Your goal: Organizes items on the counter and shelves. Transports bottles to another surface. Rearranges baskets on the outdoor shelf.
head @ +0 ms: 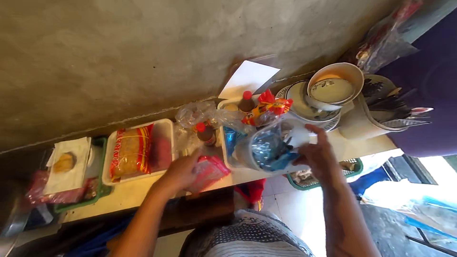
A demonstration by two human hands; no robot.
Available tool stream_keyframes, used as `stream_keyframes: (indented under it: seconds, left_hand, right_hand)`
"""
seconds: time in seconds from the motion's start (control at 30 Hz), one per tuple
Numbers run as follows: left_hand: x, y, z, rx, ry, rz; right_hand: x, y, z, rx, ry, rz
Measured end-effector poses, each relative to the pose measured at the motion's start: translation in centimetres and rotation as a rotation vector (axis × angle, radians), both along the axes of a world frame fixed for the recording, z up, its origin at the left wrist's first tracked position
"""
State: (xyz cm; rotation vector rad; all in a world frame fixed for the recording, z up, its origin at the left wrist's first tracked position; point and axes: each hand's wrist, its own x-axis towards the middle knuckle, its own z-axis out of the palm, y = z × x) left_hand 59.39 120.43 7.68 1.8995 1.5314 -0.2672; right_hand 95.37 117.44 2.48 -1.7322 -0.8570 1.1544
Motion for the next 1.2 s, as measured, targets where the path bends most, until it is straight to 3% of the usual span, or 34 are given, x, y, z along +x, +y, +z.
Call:
stream_keyframes:
  seconds: [0.17,0.3,0.4,0.5,0.6,0.7,0.8,0.9,1.1,1.2]
  left_hand:
    - [1.0,1.3,4.2,0.378,-0.124,0.123]
    - [6.2,2.9,3.6,0.544,-0.248,0.055]
    - [10.1,5.6,0.3,0.457,-0.344,-0.114]
    - [13.4,9.0,-3.2,0.229,-0.303,-0.255]
    - [14.6,12.2,-6.1,0.188,-0.233,-0.391]
    - [14.3,15.1,-6.7,0.193,-0.233,-0.549]
    - [14.1,16.6,-6.2,0.203,-0.238,-0.644]
    - [14.7,16.2,-6.2,0.232,-0.205,-0.627]
    - [15.2,12.4,-5.9,0.152,-0.211,-0.360]
    - [15.0,11.7,-6.8,0.149,-0.330,-0.242]
  right_hand:
    - [5.2,-3.7,2.5,0.097,-0.120,-0.058]
    - [6.0,-6.1,4.2,0.120,-0.168,-0.150]
    - [4.8,-6.1,4.2,0.127,-0.121,-0.175]
    - [2.1,-4.9,3.2,0.122,0.021,-0.121]
    - [-1.2,-3.1,1.5,0.048,0.193,-0.094]
    - [-3.7,-1.8,-0.3,-0.005,0.256,-0.130]
    - [-5.2,-1.3,-2.3,0.070,0.213,-0.133]
    - [-6.6,-1.0,-3.3,0.043,0.042,-0.096]
    - [-8.0,-0.2,-2.6,-0.320,-0.677,0.187]
    - [-7.7,0.1,-2.5,-0.364,-0.745,0.241]
